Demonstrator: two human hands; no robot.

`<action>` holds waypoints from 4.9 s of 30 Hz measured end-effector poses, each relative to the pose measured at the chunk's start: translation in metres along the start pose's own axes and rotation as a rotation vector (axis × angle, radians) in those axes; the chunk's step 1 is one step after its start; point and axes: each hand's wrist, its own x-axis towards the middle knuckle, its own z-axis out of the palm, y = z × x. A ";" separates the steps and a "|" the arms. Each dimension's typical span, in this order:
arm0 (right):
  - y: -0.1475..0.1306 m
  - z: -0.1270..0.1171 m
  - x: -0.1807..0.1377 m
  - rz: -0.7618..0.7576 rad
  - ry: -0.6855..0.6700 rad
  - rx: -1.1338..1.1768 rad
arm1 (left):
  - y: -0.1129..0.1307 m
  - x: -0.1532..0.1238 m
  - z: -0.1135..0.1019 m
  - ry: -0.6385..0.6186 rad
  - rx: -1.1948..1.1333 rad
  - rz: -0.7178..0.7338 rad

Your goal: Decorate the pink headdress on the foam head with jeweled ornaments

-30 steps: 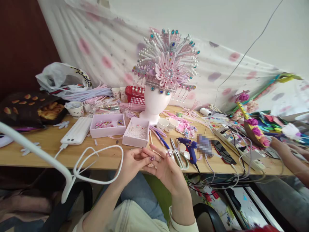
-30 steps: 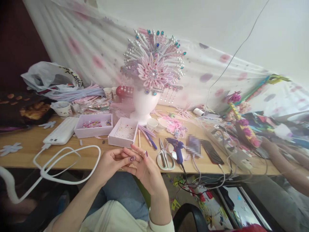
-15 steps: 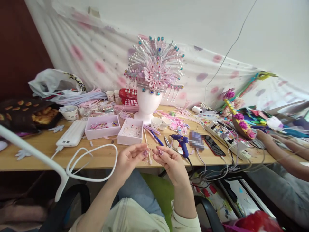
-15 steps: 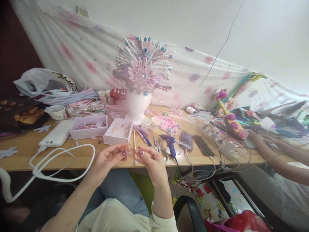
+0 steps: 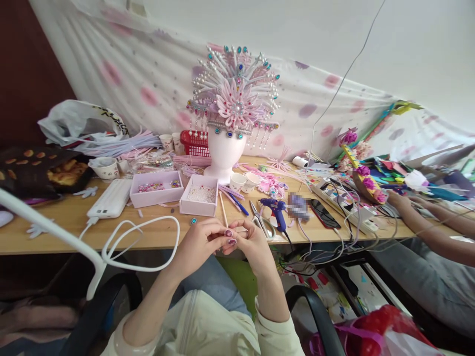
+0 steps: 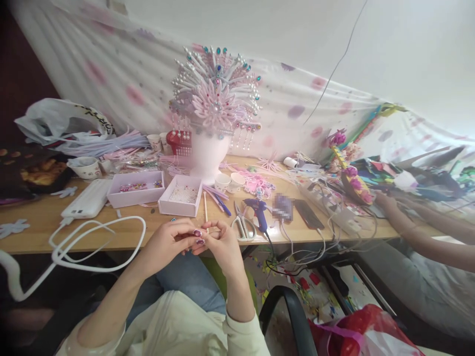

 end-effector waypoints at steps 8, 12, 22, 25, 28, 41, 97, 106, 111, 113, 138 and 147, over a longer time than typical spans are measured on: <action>-0.001 -0.003 -0.002 0.090 -0.319 0.044 | -0.001 -0.007 -0.032 -0.049 0.083 -0.070; -0.009 -0.010 -0.002 0.003 -0.242 -0.055 | -0.010 -0.009 -0.036 0.264 -0.183 -0.107; -0.002 -0.006 0.002 -0.123 -0.124 -0.327 | 0.006 -0.008 -0.013 0.197 -0.022 0.090; -0.003 -0.004 0.000 -0.158 -0.136 -0.318 | 0.003 -0.009 -0.006 0.248 -0.016 0.119; -0.005 -0.003 -0.002 -0.184 -0.063 -0.275 | -0.007 -0.009 -0.003 0.408 -0.139 0.054; -0.003 -0.003 -0.003 -0.301 -0.101 -0.174 | -0.018 -0.008 0.000 0.273 -0.051 0.032; -0.028 -0.004 -0.050 -0.525 0.192 -0.379 | 0.008 -0.001 0.017 0.515 -1.011 -0.439; -0.015 -0.013 -0.019 -0.237 0.001 -0.240 | -0.001 -0.016 0.014 0.440 -1.015 -0.402; -0.018 -0.008 -0.025 -0.610 0.187 -0.326 | 0.000 -0.015 0.018 0.377 -1.014 -0.442; -0.014 0.003 -0.022 -0.682 0.134 -0.519 | -0.001 -0.018 0.020 0.332 -1.015 -0.403; -0.009 -0.009 -0.001 -0.181 0.193 0.300 | -0.030 -0.031 -0.023 0.361 -0.764 -0.411; -0.010 -0.033 -0.004 -0.282 0.307 0.227 | -0.041 -0.025 -0.019 0.443 -0.607 -0.329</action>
